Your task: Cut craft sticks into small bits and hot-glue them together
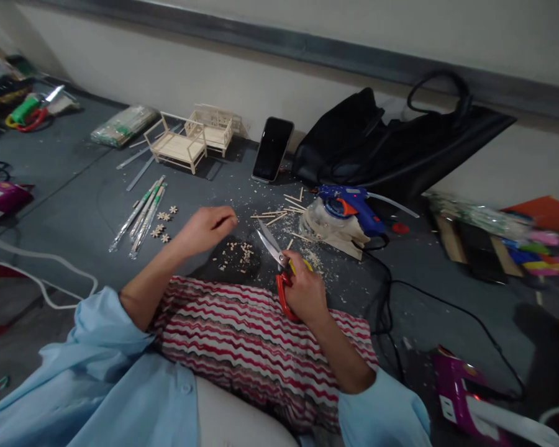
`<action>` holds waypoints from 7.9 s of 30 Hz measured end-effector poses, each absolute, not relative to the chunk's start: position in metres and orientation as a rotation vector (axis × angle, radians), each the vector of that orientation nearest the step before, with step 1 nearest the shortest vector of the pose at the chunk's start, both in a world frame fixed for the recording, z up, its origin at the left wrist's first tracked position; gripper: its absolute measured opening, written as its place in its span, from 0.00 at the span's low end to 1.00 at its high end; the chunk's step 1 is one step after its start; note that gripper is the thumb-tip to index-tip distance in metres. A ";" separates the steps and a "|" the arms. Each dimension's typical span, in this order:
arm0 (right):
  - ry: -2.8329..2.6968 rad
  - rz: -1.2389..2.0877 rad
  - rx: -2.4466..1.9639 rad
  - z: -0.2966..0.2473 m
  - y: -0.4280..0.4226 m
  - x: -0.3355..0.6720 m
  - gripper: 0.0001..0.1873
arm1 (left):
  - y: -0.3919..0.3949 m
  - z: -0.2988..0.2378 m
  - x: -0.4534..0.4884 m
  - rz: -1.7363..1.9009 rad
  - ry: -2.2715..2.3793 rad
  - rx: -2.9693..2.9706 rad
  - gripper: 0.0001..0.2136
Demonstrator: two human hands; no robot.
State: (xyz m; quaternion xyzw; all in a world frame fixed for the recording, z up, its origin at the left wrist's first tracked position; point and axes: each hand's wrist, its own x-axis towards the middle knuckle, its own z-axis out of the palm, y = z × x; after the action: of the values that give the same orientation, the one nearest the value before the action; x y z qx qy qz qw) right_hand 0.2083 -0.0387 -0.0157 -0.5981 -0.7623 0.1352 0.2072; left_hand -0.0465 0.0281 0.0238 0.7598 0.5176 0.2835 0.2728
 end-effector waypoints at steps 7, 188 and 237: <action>-2.084 0.385 -1.672 -0.015 -0.037 0.207 0.23 | 0.045 0.024 -0.104 0.044 2.116 2.133 0.13; -2.275 0.264 -1.638 -0.009 -0.051 0.202 0.32 | -0.007 0.006 0.001 0.852 0.831 1.262 0.12; -2.207 0.220 -1.536 -0.014 -0.049 0.205 0.29 | -0.007 -0.003 0.001 0.898 0.735 1.277 0.16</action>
State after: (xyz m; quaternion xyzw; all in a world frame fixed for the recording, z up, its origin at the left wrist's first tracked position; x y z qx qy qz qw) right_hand 0.2048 -0.0487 -0.0136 -0.5554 -0.7979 0.0795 0.2202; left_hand 0.0012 -0.0066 -0.0031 0.5623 0.3235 0.3955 0.6502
